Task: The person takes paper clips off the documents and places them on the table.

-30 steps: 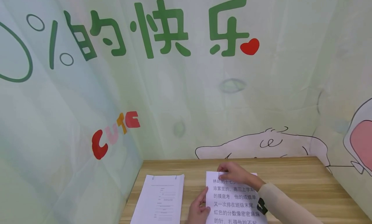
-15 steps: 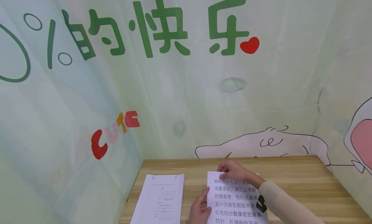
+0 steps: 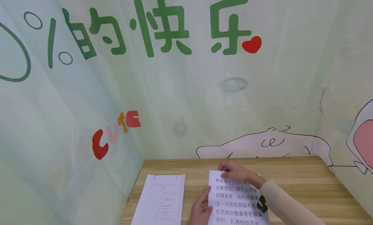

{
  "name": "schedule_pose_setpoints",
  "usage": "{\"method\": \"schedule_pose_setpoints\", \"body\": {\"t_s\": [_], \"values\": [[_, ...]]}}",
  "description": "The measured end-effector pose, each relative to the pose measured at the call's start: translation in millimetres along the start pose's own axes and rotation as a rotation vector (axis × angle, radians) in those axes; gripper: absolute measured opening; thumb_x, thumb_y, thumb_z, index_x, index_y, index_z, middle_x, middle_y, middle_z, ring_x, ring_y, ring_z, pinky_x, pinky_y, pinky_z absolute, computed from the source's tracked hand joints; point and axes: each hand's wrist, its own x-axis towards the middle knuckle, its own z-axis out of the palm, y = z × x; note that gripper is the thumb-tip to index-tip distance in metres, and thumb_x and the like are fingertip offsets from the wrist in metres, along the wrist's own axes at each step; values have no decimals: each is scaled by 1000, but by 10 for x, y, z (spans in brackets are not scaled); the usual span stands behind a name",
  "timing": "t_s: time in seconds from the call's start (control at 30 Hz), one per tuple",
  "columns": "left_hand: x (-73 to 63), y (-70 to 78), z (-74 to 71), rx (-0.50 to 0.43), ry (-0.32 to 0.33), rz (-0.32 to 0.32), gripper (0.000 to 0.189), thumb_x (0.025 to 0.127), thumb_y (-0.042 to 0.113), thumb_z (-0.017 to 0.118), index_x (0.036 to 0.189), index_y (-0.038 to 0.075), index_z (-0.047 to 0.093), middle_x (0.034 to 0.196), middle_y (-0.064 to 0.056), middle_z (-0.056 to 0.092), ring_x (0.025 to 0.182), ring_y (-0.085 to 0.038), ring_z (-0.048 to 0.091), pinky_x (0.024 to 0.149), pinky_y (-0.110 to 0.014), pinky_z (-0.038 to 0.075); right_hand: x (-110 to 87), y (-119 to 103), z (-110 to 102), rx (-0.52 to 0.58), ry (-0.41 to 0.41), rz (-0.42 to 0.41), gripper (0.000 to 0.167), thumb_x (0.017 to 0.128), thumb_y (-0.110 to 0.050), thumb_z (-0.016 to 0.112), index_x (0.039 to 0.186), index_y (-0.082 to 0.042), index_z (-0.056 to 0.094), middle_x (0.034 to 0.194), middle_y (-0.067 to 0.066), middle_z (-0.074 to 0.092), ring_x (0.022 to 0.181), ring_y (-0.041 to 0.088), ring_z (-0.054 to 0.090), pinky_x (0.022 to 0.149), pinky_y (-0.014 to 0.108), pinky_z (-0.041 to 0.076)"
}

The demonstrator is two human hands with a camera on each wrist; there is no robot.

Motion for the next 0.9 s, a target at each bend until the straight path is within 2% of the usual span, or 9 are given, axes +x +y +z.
{"method": "schedule_pose_setpoints", "body": {"t_s": [0.47,0.63,0.9], "values": [[26,1,22,3,4,-5,74,90,-12,62,157,19,53,117,-6,65,82,-17,70,70,-26,61,1,-5,-9,-20,88,18,14,97,-2,67,107,-11,66,91,-1,67,82,15,61,76,25,50],[15,-2,24,-1,2,-11,75,90,-12,62,157,20,53,117,-6,65,83,-17,71,71,-27,62,1,-14,-30,19,80,42,16,96,-3,69,110,-9,66,90,2,67,81,17,61,74,25,50],[-12,-11,16,-49,-13,28,76,90,-13,59,158,19,51,117,-9,64,81,-19,73,68,-29,63,-4,-32,-66,97,109,50,19,92,-1,73,107,-7,63,83,5,66,75,17,61,69,23,53]]}}
